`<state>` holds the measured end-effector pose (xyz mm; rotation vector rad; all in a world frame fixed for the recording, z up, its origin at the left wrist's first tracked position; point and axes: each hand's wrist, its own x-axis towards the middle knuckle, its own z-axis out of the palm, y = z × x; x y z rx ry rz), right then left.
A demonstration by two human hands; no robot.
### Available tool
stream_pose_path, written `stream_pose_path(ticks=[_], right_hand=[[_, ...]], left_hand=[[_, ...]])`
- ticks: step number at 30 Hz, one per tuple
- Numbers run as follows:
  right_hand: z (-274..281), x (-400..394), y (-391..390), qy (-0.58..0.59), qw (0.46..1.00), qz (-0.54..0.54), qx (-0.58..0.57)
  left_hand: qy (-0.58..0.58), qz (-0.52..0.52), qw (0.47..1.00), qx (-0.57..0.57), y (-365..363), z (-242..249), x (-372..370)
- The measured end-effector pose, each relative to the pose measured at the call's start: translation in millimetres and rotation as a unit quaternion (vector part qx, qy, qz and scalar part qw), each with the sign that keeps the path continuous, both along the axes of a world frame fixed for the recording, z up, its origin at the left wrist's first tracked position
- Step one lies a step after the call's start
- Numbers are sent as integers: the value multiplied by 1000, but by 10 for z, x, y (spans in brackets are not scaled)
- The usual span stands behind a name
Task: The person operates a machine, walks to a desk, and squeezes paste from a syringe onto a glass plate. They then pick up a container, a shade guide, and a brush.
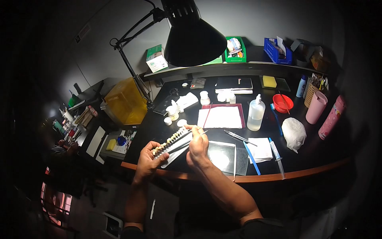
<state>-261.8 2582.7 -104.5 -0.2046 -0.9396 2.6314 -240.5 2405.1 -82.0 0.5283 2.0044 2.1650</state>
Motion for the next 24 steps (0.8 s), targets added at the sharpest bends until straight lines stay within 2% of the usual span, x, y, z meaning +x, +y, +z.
stream_pose_path(ticks=[2,5,6,9,11,13,15,17,18,19,22,24], right_hand=[[43,-13,35,9,1000,-14,23],[-108,-212,185,44,998,-28,-24],[-91,-216,285,29,999,-19,25],[26,-214,436,17,974,9,-226],[159,-151,540,24,962,5,-271],[89,-128,646,108,943,56,-308],[185,-24,779,51,977,39,-205],[227,50,915,23,987,50,-154],[160,78,1022,66,983,89,-145],[155,112,1108,75,980,107,-149],[154,189,1311,91,972,148,-160],[176,224,1371,88,969,159,-166]], left_hand=[[-19,-3,1000,13,13,-13,34],[-19,-3,1000,1,-42,-116,53],[-28,-4,1000,5,-66,-128,74],[-37,11,999,22,-160,-203,111],[-7,55,998,31,-257,-286,101],[48,99,993,30,-462,-394,1],[51,175,983,-7,-784,-344,-105],[57,261,964,15,-1188,-313,-295],[92,303,949,0,-1507,-377,-465],[54,364,930,-8,-1759,-311,-563],[63,501,863,-13,-2792,-478,-1081],[-2,571,821,-9,-3473,-562,-1333]])
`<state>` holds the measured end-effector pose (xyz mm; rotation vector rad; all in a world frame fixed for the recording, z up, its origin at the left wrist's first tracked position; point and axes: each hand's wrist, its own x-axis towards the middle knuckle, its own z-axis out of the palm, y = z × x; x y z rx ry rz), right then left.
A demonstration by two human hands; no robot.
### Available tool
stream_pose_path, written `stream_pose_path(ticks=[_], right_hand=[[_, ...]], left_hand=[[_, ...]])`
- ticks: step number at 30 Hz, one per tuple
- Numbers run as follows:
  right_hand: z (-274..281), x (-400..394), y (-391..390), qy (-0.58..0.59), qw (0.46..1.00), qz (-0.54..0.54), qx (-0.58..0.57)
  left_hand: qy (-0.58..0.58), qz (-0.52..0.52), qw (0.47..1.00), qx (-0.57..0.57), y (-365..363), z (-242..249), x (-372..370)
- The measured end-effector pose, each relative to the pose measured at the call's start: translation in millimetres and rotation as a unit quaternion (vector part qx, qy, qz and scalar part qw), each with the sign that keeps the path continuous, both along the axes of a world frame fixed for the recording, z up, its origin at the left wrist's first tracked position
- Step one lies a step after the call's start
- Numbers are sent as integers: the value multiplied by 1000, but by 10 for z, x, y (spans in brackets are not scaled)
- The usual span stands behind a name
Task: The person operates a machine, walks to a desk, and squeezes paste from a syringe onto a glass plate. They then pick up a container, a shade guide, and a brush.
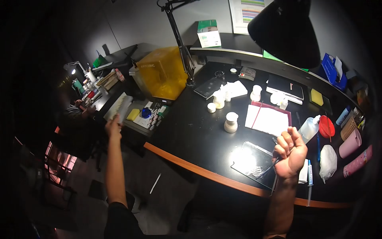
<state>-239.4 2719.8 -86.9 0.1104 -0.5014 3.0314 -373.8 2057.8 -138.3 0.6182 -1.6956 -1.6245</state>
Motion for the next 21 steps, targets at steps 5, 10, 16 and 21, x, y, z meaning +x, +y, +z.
stream_pose_path(ticks=[5,10,16,21], right_hand=[[7,18,-58,-8,1000,16,-19],[59,69,-146,-8,1000,12,16],[41,55,-117,5,1000,20,22],[48,20,-141,14,999,3,38]], left_hand=[[40,152,971,179,-1655,-438,-675],[50,220,956,186,-2278,-363,-772],[6,161,984,73,-3427,-754,-979],[-76,51,972,-215,-4621,-1205,-1316]])
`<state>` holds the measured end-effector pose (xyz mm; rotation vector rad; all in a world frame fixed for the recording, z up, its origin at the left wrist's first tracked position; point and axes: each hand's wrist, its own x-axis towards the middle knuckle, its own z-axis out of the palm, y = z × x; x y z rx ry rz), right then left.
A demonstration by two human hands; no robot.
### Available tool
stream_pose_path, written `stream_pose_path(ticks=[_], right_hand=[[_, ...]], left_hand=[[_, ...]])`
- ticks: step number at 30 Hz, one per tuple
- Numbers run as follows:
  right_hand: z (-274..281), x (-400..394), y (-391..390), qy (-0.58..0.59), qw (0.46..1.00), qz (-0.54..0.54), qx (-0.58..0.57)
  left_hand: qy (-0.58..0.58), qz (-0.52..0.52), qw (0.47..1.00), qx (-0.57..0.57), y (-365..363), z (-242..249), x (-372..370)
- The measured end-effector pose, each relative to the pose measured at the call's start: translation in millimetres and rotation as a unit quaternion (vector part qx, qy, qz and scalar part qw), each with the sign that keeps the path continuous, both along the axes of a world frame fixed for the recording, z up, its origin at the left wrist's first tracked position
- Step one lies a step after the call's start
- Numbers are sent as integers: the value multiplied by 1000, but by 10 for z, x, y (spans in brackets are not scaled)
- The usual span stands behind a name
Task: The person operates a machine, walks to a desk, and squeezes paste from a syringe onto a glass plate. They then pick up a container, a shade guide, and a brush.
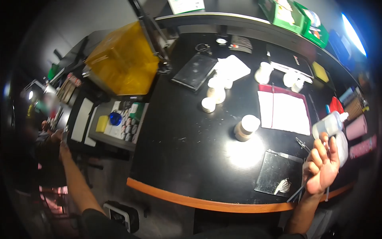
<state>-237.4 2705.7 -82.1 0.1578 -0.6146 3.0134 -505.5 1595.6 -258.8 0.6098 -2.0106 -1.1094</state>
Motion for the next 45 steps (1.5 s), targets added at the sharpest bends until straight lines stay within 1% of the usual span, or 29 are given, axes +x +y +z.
stream_pose_path(ticks=[1,4,5,7,9,10,11,12,13,16,17,18,20,22,24,26,28,30,32,34,36,38,39,42,45], right_hand=[[12,-4,-17,-9,1000,-9,-10],[3,-20,14,-17,1000,-16,3],[-8,-24,13,-12,1000,-20,7],[17,-35,-32,-16,999,-27,10],[16,-30,-41,-19,999,-39,3],[31,-33,-63,-27,999,-35,-14],[34,-32,-70,-25,999,-33,-15],[29,-30,-71,-23,999,-30,-16],[25,-28,-66,-19,999,-26,-14],[46,-25,-114,-28,999,-20,-27],[43,-25,-129,-34,999,-17,-32],[31,-30,-135,-28,999,-3,-40],[3,-26,-154,-30,999,11,-30],[-19,-20,-171,-45,999,4,-5],[-70,-19,-167,-61,998,-8,14],[-64,-2,-185,-92,995,-27,22],[-84,-1,-195,-52,998,-17,22],[-89,17,-214,-49,998,-19,17],[-100,29,-230,-51,999,-19,0],[-105,42,-227,-31,999,-19,-6],[-93,63,-247,-17,999,-35,-17],[-21,103,-268,-26,999,-39,5],[-13,119,-277,-20,999,-34,6],[0,212,-325,-17,999,-21,18],[-15,324,-345,-3,999,-23,42]], left_hand=[[-3,-37,998,-46,-91,-23,-62],[25,-2,996,89,-258,224,-69],[50,-5,989,137,-264,273,-88],[135,-29,956,258,-99,412,-151],[189,-33,925,329,335,629,-172],[181,0,925,334,708,774,-151],[173,32,924,340,1251,993,-101],[165,64,922,344,1537,1144,-93],[178,92,912,359,1573,1142,-155],[78,69,959,264,1746,1089,-234],[53,51,966,247,1816,1080,-278],[26,16,974,225,2174,1196,-225],[22,-145,967,207,2765,1323,-57],[-19,-257,953,159,3747,1560,188],[-78,-370,920,101,4726,1776,533],[-130,-448,884,21,5696,1961,941],[-145,-553,819,-51,6504,2093,1391],[-117,-597,779,-151,7232,2195,1872],[-40,-653,730,-196,7805,2161,2202],[4,-669,718,-194,8267,1980,2405],[-79,-680,722,-103,8610,1790,2563],[-120,-697,707,-6,8878,1717,2749],[-138,-695,706,-4,8970,1710,2828],[-151,-698,699,51,9155,1705,3045],[-124,-697,706,-1,9181,1637,3106]])
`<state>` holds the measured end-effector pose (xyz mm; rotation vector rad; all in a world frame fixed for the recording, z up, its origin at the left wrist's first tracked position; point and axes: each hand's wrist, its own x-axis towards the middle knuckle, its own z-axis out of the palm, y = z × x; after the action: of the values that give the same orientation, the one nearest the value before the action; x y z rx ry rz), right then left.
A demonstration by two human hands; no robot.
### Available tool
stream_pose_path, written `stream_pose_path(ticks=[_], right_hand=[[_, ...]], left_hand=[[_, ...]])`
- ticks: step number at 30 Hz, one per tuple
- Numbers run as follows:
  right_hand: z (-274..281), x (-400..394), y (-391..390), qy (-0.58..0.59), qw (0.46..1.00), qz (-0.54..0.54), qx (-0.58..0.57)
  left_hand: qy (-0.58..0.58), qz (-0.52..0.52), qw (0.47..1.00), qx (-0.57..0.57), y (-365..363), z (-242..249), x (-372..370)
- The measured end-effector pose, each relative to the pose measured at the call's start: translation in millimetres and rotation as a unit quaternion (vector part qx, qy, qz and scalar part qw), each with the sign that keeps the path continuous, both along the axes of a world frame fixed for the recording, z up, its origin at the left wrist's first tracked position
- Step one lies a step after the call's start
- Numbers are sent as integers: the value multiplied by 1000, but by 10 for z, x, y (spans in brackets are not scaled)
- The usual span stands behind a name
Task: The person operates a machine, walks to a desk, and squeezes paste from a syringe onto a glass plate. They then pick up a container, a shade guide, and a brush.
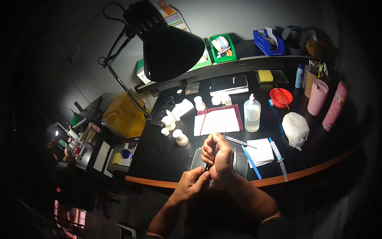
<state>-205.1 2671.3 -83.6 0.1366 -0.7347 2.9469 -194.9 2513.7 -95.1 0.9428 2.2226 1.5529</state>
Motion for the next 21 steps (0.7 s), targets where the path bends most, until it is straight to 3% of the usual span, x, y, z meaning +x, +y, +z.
stream_pose_path(ticks=[5,7,10,14,17,21], right_hand=[[-70,103,-87,21,997,-47,63],[-52,198,-36,-9,988,-22,156],[-18,343,70,5,962,-74,261],[-166,539,352,3,941,-124,316],[-316,682,482,-10,919,-202,339],[-459,826,602,28,849,-301,434]], left_hand=[[-81,32,994,63,8,-18,95],[-90,61,990,89,-30,-31,76],[-91,113,982,122,-225,-36,-14],[-50,182,971,146,-584,-133,-254],[30,265,959,92,-837,-243,-500],[79,343,928,122,-1082,-463,-896]])
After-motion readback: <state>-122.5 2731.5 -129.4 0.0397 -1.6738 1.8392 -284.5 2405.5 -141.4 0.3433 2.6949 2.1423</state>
